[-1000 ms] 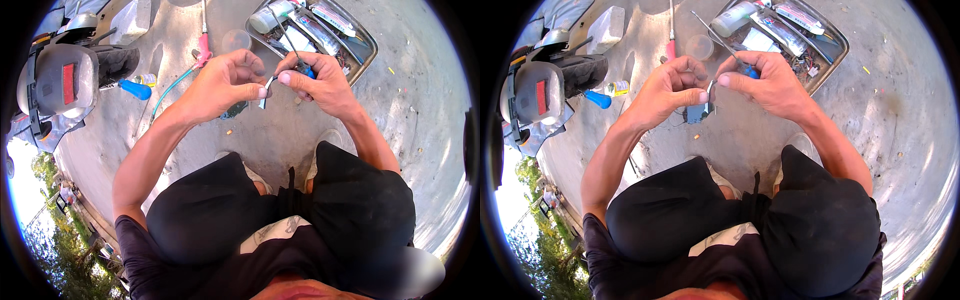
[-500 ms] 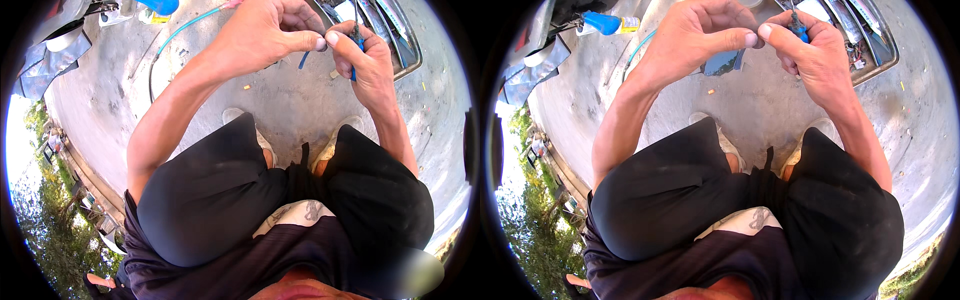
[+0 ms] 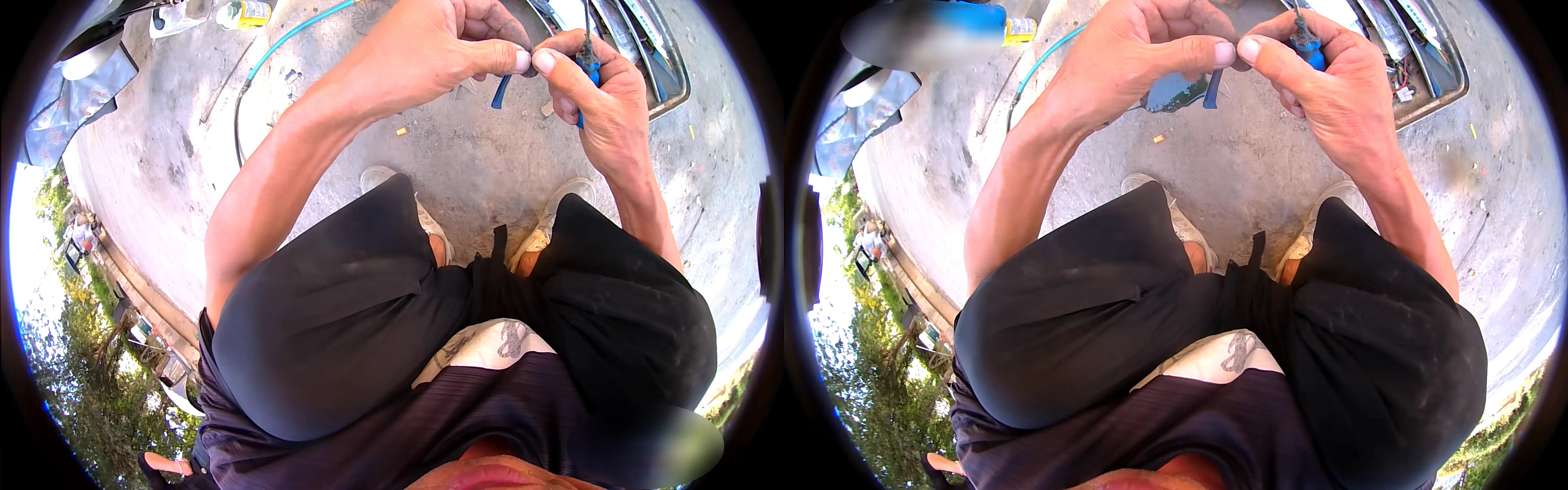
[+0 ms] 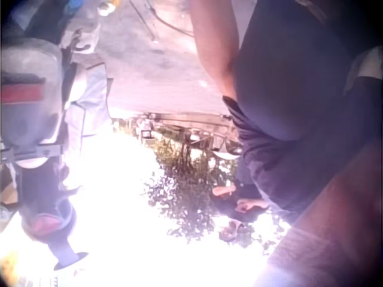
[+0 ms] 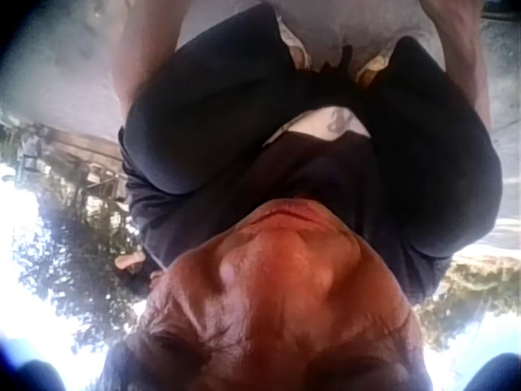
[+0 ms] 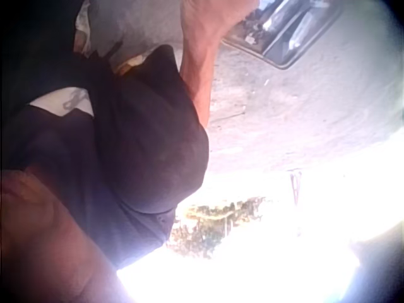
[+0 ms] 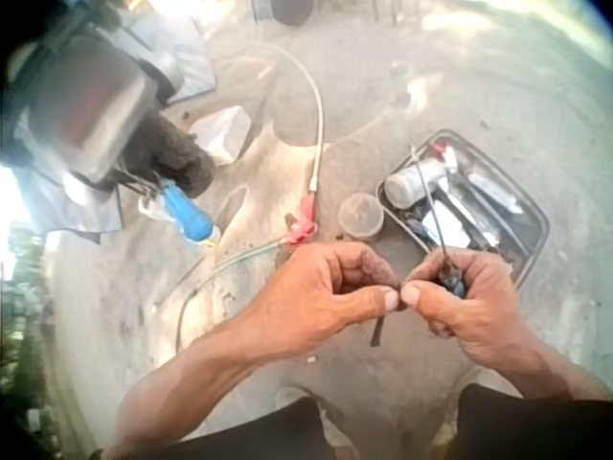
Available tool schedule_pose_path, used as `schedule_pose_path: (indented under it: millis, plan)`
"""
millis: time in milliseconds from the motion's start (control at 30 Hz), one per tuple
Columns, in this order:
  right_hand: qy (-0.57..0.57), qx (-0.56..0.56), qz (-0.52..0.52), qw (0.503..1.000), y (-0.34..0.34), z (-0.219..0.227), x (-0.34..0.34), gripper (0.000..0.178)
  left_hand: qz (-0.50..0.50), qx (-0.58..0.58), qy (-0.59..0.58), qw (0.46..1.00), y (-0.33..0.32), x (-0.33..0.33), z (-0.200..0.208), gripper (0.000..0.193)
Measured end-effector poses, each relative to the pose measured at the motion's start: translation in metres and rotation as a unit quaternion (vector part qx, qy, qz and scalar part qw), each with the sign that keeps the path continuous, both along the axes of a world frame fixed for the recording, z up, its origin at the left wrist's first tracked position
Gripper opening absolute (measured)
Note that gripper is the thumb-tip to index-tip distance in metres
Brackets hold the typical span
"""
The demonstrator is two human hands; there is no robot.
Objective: The person works on the rear wheel area of a moped, using a screwdriver to adjust components near the brake or axle. They repeatedly reach into a metal tray to select small parts and tools, then apply them to the moped. The person also handles a small tube and a brush, applying substances to the wheel area.
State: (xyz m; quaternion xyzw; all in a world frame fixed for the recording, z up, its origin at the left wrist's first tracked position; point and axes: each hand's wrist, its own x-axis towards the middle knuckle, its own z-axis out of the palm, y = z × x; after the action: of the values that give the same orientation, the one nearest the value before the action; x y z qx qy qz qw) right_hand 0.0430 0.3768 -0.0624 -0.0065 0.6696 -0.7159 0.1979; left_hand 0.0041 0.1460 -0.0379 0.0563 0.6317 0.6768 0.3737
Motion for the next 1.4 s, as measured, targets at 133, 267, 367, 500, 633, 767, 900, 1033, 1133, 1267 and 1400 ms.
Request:
schedule_pose_path:
  millis: [133,267,367,500,633,767,900,1033,1133,1267,1400]
  plan:
    - [-0.001,-0.002,-0.006,1.0,-0.001,0.001,0.003,0.013,0.016,-0.007,-0.02,1.0,0.002,0.004,0.002,0.017]
    - [-0.013,-0.031,-0.016,0.999,-0.003,0.001,0.005,0.011,0.019,0.011,-0.019,1.0,0.001,0.007,0.001,0.015]
    - [-0.009,-0.049,-0.035,0.998,0.002,-0.003,0.006,0.011,0.034,0.016,-0.006,0.999,-0.002,0.008,-0.004,0.015]
    - [-0.003,-0.037,-0.059,0.998,0.004,0.0,0.008,0.011,0.064,0.06,0.031,0.996,-0.015,0.004,-0.017,0.017]
    - [-0.025,-0.053,-0.071,0.996,0.013,-0.004,0.008,0.017,0.085,-0.011,0.106,0.991,-0.018,0.002,-0.013,0.021]
    - [-0.022,-0.024,-0.054,0.998,0.006,-0.005,0.008,0.017,0.09,-0.107,0.163,0.977,-0.006,0.02,0.0,0.02]
    - [-0.03,-0.022,-0.055,0.998,0.003,-0.002,0.009,0.017,0.084,-0.078,0.11,0.987,0.004,0.023,0.001,0.023]
    - [-0.029,0.007,-0.03,0.999,0.0,0.0,0.011,0.017,0.104,-0.078,0.098,0.987,0.015,0.03,0.004,0.023]
    - [-0.012,0.013,-0.035,0.999,-0.002,0.0,0.011,0.017,0.08,-0.102,0.099,0.987,0.016,0.029,0.005,0.022]
    - [-0.004,0.024,-0.03,0.999,-0.003,0.0,0.012,0.016,0.068,-0.099,0.101,0.988,0.011,0.03,-0.003,0.019]
    - [-0.026,-0.051,-0.059,0.997,0.003,-0.004,0.011,0.015,0.051,-0.135,0.16,0.976,0.008,0.028,-0.005,0.016]
